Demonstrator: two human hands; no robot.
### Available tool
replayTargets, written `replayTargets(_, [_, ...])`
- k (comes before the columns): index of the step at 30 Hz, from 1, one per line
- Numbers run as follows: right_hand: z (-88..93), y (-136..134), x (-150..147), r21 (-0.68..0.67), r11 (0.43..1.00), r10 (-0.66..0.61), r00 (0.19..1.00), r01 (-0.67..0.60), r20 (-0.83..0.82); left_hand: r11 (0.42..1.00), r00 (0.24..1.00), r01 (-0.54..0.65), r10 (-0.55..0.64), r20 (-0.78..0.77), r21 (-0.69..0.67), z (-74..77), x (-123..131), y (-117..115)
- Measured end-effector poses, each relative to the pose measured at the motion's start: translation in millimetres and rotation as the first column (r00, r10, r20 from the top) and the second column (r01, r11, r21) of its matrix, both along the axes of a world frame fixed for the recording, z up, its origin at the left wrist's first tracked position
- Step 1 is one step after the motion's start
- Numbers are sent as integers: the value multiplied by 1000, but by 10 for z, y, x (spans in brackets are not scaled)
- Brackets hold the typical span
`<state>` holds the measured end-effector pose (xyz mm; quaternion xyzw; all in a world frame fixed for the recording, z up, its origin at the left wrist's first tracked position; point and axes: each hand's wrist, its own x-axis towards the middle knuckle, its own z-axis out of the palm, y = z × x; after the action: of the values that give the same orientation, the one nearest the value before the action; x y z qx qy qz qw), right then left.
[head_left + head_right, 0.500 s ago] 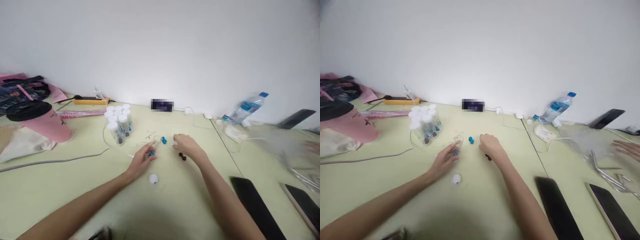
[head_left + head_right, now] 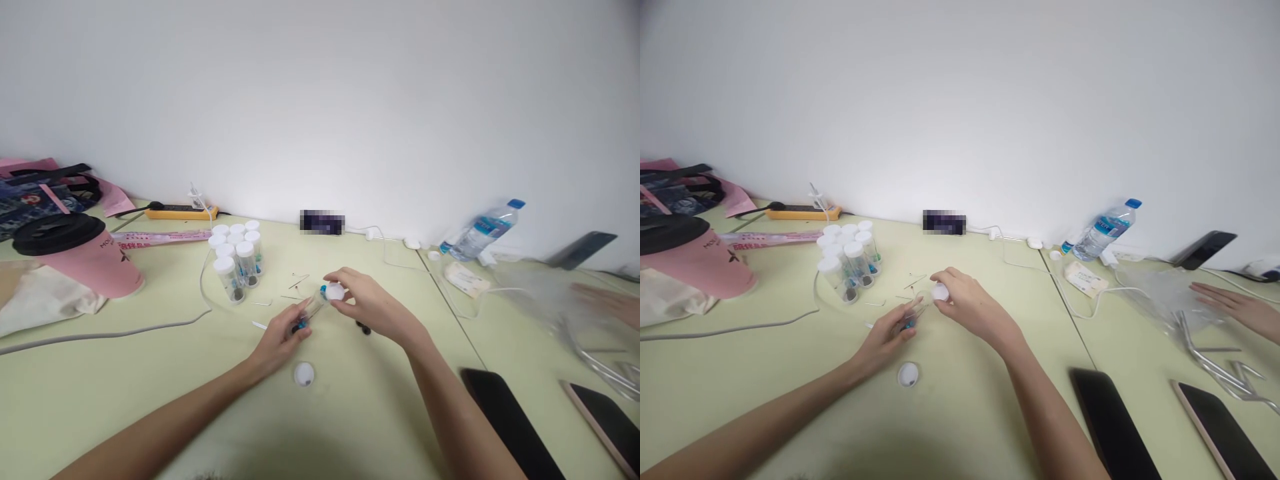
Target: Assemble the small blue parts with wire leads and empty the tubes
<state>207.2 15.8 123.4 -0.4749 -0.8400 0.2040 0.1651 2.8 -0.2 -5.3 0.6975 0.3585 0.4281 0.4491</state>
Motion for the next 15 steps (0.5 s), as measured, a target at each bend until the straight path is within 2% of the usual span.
replayTargets(8, [55, -29, -53, -5, 999, 42, 994, -43, -102, 997, 999, 45, -44, 5, -70, 52, -20, -3])
replayTargets(15, [56, -39, -70, -16, 1000, 24, 997, -25, -80, 994, 999, 50, -50, 0, -99, 41, -16, 3])
